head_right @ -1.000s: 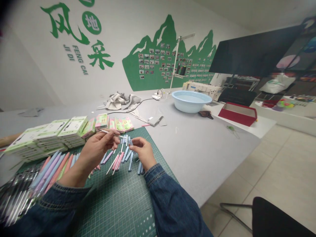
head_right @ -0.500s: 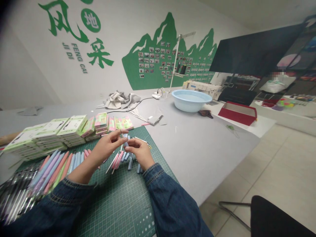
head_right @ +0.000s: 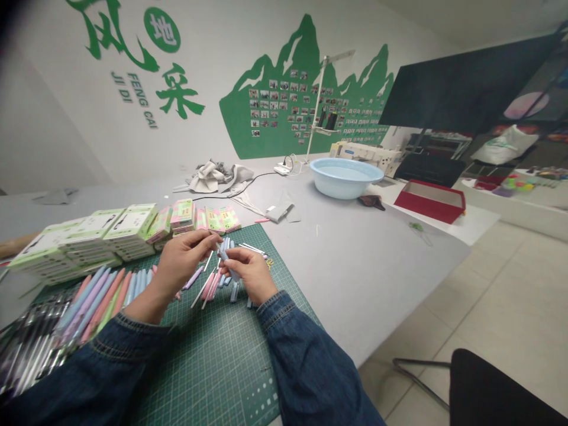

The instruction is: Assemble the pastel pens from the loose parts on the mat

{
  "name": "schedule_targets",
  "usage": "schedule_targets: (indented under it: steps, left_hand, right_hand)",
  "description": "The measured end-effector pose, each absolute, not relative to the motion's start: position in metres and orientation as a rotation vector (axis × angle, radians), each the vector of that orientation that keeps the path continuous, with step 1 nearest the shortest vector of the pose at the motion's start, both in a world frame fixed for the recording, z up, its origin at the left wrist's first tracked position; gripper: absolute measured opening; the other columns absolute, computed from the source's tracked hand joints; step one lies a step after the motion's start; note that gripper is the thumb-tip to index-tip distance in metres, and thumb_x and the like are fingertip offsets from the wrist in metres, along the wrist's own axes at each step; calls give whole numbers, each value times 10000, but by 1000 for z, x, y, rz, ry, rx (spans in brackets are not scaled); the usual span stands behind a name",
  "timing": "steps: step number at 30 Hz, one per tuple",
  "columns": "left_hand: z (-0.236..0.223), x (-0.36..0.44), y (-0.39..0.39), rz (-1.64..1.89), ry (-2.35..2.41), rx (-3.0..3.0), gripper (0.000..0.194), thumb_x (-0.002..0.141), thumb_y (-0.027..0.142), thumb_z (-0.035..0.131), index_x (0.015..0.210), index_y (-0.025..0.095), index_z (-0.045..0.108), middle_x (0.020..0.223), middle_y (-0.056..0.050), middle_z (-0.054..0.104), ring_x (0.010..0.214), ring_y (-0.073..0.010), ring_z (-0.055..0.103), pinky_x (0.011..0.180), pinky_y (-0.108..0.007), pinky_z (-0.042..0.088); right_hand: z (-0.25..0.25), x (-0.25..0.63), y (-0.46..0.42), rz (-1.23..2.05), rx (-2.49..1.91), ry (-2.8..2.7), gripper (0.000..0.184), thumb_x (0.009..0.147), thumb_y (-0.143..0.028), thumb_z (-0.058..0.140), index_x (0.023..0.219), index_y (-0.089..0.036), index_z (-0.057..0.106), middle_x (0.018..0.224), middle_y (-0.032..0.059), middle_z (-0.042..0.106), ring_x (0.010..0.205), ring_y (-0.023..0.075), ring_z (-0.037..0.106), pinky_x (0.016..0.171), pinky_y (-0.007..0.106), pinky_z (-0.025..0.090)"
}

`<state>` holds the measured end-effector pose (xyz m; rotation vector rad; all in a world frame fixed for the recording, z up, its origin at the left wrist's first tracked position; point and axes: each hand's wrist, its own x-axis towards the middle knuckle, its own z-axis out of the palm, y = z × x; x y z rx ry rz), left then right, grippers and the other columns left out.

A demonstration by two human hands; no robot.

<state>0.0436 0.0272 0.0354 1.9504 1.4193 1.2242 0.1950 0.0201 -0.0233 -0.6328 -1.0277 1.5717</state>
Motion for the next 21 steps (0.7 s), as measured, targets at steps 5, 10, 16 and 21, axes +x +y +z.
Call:
schedule_targets:
  steps: [5, 10, 16, 21]
  left_hand:
    - [35, 44, 31, 1151, 1234, 1796, 310, 824, 438, 530, 790, 162, 668, 615, 2, 574, 515, -107, 466, 492, -220, 354]
    - [45, 38, 32, 1026, 1137, 1731, 372, 803, 483, 546, 880, 144, 677, 595, 0, 543, 512, -104, 438, 488, -212, 343]
    - [24, 11, 62, 957, 1556, 1931, 422, 842, 458, 411, 1011, 163, 662, 829, -68, 662, 659, -163, 569, 569, -249, 405]
    - [-18, -4, 81, 335, 2087, 2190, 159, 699, 272, 559, 757, 210, 694, 829, -81, 703, 817, -233, 622, 677, -275, 408]
  right_hand:
    - [-24, 195, 20, 1595, -606, -1022, 266, 645, -273, 751, 880, -162, 694, 742, 25, 692, 618, 128, 607, 611, 268, 468]
    - [-24, 190, 16, 1613, -536, -1058, 293, 679, -292, 737, 951, -205, 672, 789, 9, 677, 651, 126, 596, 657, 284, 483]
    - [-26, 190, 18, 1619, -506, -1084, 310, 703, -297, 717, 999, -224, 662, 834, 14, 677, 706, 137, 612, 705, 301, 508]
    - [-24, 194, 20, 1588, -510, -1011, 283, 700, -273, 719, 973, -217, 672, 823, 15, 670, 748, 142, 615, 698, 287, 508]
